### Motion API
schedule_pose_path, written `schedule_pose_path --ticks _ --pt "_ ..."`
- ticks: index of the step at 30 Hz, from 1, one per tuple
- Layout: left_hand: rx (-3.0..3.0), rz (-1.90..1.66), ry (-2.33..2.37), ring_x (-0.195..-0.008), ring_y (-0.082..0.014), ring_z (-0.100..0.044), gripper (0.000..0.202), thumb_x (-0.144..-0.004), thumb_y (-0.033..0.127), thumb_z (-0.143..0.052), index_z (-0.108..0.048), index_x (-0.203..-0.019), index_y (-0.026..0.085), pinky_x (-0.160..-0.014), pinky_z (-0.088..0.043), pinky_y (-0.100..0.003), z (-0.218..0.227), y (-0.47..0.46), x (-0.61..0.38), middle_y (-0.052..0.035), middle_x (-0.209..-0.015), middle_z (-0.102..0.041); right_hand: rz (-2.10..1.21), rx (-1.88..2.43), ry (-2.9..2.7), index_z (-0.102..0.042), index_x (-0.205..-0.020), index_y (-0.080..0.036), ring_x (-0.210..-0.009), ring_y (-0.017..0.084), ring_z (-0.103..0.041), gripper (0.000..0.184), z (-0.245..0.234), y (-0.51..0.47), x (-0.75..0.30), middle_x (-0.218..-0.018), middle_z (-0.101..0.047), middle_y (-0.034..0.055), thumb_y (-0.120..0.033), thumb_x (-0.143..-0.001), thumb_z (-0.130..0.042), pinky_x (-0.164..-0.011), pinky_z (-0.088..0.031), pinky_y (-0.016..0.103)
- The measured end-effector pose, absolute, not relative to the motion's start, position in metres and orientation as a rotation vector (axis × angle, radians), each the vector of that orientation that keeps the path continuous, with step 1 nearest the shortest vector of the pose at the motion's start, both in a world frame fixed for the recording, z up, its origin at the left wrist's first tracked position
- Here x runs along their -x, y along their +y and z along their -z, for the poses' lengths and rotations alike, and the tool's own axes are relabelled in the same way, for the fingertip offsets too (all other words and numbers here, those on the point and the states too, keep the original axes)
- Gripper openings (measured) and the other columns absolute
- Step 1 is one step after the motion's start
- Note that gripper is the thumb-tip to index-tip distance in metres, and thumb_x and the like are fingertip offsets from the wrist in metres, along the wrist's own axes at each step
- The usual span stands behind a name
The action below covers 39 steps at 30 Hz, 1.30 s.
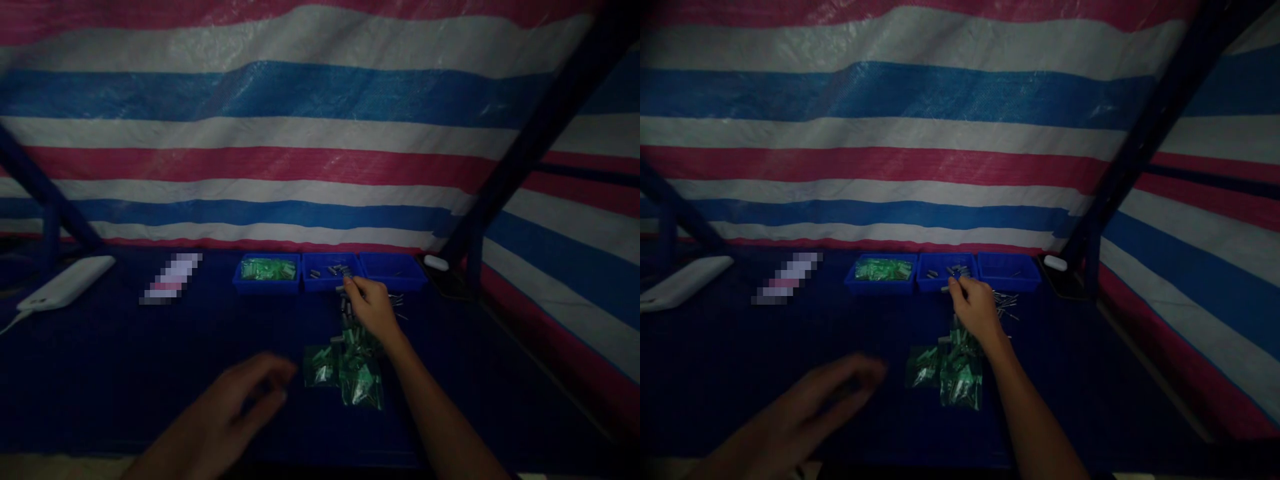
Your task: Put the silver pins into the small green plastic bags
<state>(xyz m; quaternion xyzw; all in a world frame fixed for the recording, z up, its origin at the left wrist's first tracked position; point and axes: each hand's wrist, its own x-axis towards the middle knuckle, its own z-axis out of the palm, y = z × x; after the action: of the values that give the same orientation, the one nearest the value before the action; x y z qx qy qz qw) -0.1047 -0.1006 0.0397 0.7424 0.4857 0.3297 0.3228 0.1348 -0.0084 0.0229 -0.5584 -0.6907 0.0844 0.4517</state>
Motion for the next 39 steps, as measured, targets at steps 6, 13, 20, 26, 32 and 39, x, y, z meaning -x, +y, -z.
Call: schedule_pose_path --ticks 6,13,20,26,32,39 --pt "-2.117 -1.191 1.165 -0.083 -0.0152 -0.059 0.027 -0.077 0.021 -0.057 -0.054 -0.103 0.019 -0.072 -0.051 -0.031 -0.037 -0.021 0.028 -0.0051 -0.099 -0.059 -0.290 1.338 -1.661 -0.036 -0.047 -0.018 -0.043 0.008 -0.034 0.043 -0.020 -0.008 -0.128 -0.043 -0.035 -0.0045 -0.039 -0.084 -0.038 -0.046 -0.022 0.022" --pt "-2.409 -1.284 1.011 -0.075 -0.0138 -0.057 0.014 -0.077 0.016 -0.054 -0.056 -0.091 0.016 -0.071 -0.049 -0.028 -0.027 -0.004 0.013 -0.0039 -0.085 -0.059 -0.322 1.292 -1.595 -0.042 -0.051 -0.017 -0.044 0.008 -0.036 0.042 -0.017 -0.006 -0.122 -0.045 -0.038 -0.0046 -0.040 -0.085 -0.036 -0.047 -0.022 0.023" --pt "-2.085 -1.287 0.979 -0.067 -0.0135 -0.059 0.019 -0.078 0.030 -0.052 -0.060 -0.087 0.015 -0.065 -0.047 -0.025 -0.020 0.014 0.010 -0.0028 -0.076 -0.064 -0.295 1.298 -1.646 -0.052 -0.069 -0.018 -0.051 0.011 -0.044 0.032 -0.020 -0.009 -0.123 -0.055 -0.047 -0.0027 -0.038 -0.087 -0.034 -0.051 -0.028 0.022" --pt "-1.710 -1.125 0.974 -0.048 -0.0096 -0.049 0.040 -0.079 0.048 -0.043 -0.054 -0.061 0.014 -0.050 -0.039 -0.022 0.001 0.025 0.013 0.0001 -0.054 -0.053 -0.254 1.227 -1.921 -0.049 -0.108 -0.021 -0.058 0.012 -0.049 0.028 -0.018 -0.007 -0.133 -0.063 -0.051 -0.0035 -0.029 -0.081 -0.048 -0.056 -0.034 0.022" --pt "-1.608 -1.051 1.012 -0.042 -0.0076 -0.039 0.050 -0.077 0.058 -0.037 -0.047 -0.054 0.015 -0.044 -0.030 -0.022 0.016 0.022 0.018 0.0026 -0.047 -0.043 -0.301 1.208 -2.106 -0.055 -0.093 -0.020 -0.059 0.011 -0.050 0.014 -0.012 -0.004 -0.128 -0.066 -0.056 -0.0020 -0.024 -0.081 -0.049 -0.057 -0.033 0.021" --pt "-1.873 -1.128 0.998 -0.048 -0.0083 -0.041 0.035 -0.081 0.048 -0.037 -0.049 -0.078 0.016 -0.048 -0.032 -0.021 0.014 0.016 0.018 0.0038 -0.056 -0.047 -0.127 1.350 -2.084 -0.057 -0.071 -0.017 -0.063 0.013 -0.051 0.031 -0.007 0.004 -0.128 -0.068 -0.060 0.0048 -0.029 -0.090 -0.034 -0.061 -0.032 0.024"
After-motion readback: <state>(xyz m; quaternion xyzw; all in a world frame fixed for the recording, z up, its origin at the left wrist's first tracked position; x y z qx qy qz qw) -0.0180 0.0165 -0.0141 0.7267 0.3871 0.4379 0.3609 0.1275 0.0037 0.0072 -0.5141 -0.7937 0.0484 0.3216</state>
